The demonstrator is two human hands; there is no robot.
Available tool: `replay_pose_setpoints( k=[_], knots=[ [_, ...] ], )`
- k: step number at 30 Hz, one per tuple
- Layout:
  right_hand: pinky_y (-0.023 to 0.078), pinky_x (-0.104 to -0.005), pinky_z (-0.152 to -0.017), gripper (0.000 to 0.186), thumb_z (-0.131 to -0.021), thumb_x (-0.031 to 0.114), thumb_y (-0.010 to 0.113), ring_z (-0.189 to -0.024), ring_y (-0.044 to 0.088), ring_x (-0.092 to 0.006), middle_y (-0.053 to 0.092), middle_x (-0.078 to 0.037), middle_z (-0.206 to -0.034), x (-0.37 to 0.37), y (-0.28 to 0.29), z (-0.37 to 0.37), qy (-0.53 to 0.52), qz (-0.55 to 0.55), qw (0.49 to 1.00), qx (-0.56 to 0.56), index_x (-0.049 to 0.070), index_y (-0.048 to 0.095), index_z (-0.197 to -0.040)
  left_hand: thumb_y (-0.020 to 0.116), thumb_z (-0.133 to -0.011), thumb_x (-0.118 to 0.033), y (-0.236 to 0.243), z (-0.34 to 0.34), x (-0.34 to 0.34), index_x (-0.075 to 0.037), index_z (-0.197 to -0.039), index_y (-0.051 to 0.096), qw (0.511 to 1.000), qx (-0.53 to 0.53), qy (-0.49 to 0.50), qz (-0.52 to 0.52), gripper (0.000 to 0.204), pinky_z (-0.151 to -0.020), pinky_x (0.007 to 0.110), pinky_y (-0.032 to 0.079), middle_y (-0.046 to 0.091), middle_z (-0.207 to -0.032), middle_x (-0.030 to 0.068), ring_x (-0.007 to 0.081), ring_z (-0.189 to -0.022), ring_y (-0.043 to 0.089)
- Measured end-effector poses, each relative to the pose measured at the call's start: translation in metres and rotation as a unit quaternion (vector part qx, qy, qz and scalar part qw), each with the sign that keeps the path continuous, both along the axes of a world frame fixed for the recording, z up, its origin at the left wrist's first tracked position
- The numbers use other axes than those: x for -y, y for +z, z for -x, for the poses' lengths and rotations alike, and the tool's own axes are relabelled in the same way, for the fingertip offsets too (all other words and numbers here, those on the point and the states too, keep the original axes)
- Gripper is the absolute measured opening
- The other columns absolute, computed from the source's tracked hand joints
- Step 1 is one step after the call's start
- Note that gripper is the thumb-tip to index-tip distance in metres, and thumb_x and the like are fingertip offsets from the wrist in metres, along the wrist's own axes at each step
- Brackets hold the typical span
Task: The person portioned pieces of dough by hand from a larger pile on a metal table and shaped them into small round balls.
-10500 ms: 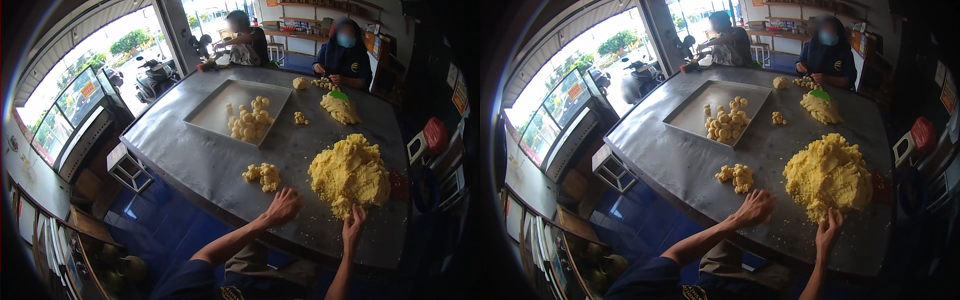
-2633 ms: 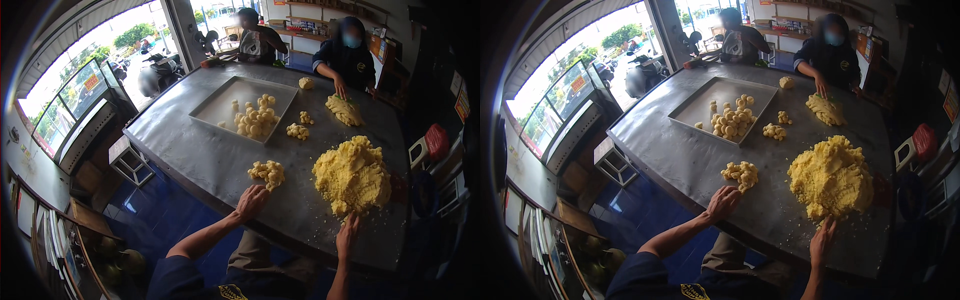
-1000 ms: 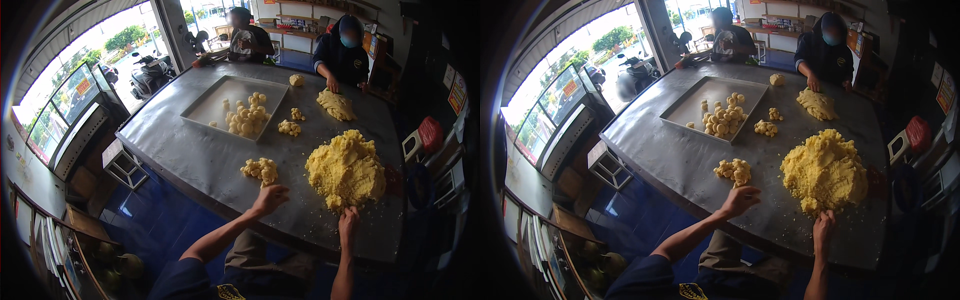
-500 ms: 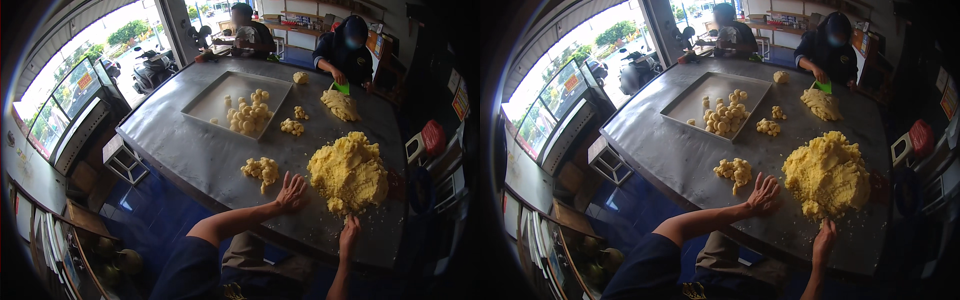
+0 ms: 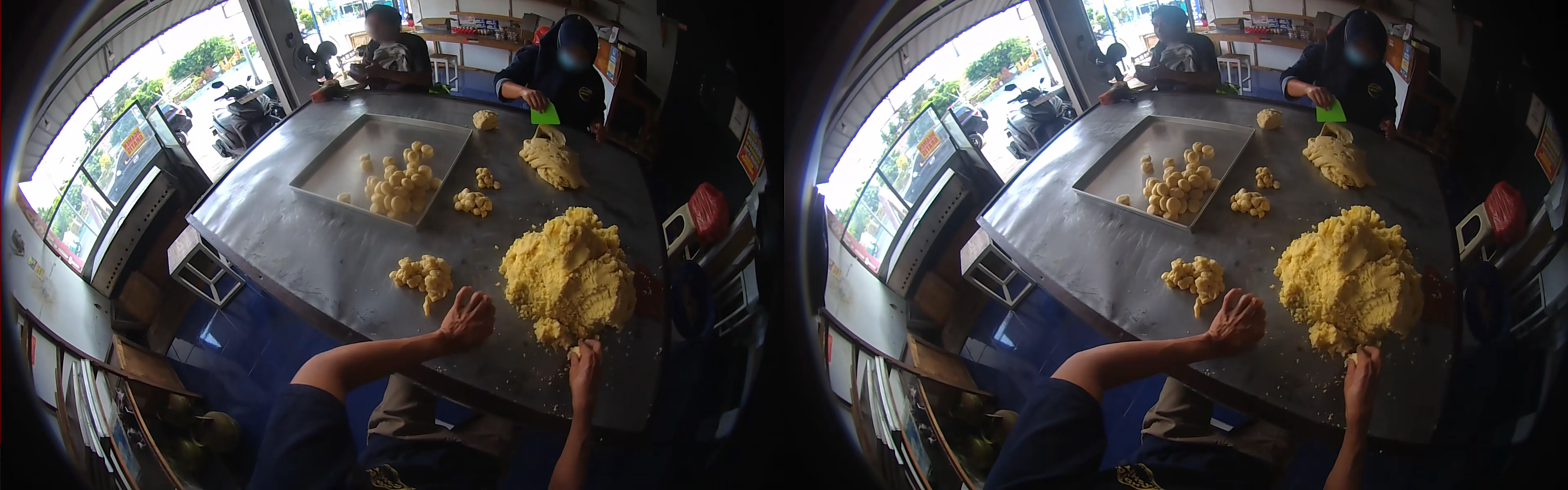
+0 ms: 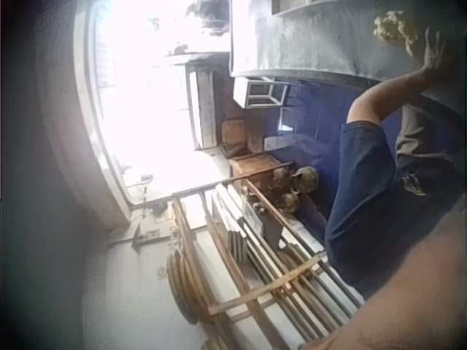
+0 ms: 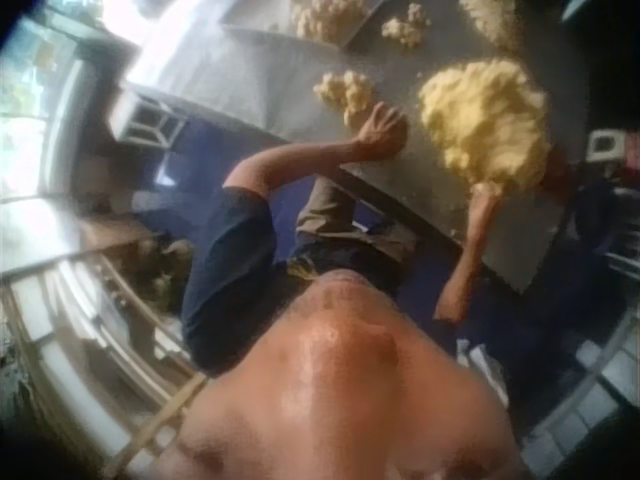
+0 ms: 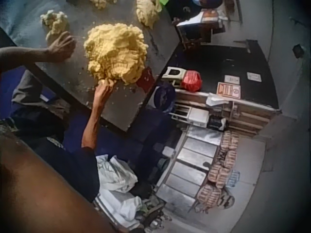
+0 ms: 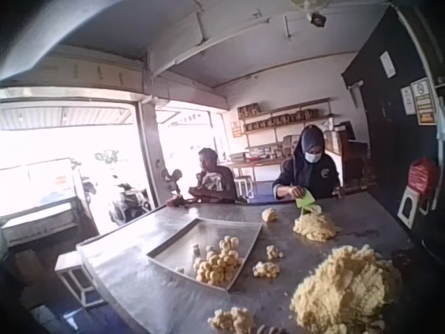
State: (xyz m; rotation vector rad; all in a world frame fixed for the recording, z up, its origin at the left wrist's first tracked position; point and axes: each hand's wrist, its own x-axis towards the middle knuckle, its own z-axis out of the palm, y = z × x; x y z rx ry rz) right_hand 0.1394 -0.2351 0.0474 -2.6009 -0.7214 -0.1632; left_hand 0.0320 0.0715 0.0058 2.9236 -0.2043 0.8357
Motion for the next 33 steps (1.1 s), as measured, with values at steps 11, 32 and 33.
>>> replay_pose_setpoints(
  k=[11,32,33],
  knots=[
    [0.042,-0.0483,-0.109,0.063,-0.089,-0.011,0.049,-0.134,0.04,-0.0462,0.032,-0.029,-0.151,-0.018,-0.002,0.06,-0.04,0.115,0.991,-0.058,-0.006,0.029,-0.148,0.061,-0.084,-0.029,0.018,0.046,0.042,0.001,-0.113,0.056,0.982,0.014,0.174,0.07,0.041,-0.098,0.052,0.03,0.051,-0.102,0.0124,0.0289,-0.111,0.048],
    [0.037,-0.0472,-0.111,0.063,-0.085,-0.018,0.039,-0.133,0.043,-0.0407,0.041,-0.022,-0.147,0.014,-0.016,0.042,0.041,0.104,0.994,-0.012,0.001,0.041,-0.145,0.069,-0.092,-0.025,0.02,0.065,0.024,-0.005,-0.111,0.07,0.767,-0.082,0.116,0.626,0.028,-0.081,0.032,0.053,0.073,-0.102,0.0091,0.0169,-0.094,0.068],
    [0.037,-0.0472,-0.111,0.063,-0.085,-0.018,0.039,-0.132,0.043,-0.0404,0.042,-0.022,-0.146,0.017,-0.023,0.038,0.028,0.114,0.993,0.001,0.001,0.041,-0.145,0.07,-0.091,-0.025,0.024,0.059,0.027,-0.005,-0.109,0.071,0.757,-0.093,0.114,0.636,0.026,-0.082,0.032,0.053,0.073,-0.102,0.0084,0.0163,-0.094,0.068]
  ],
)
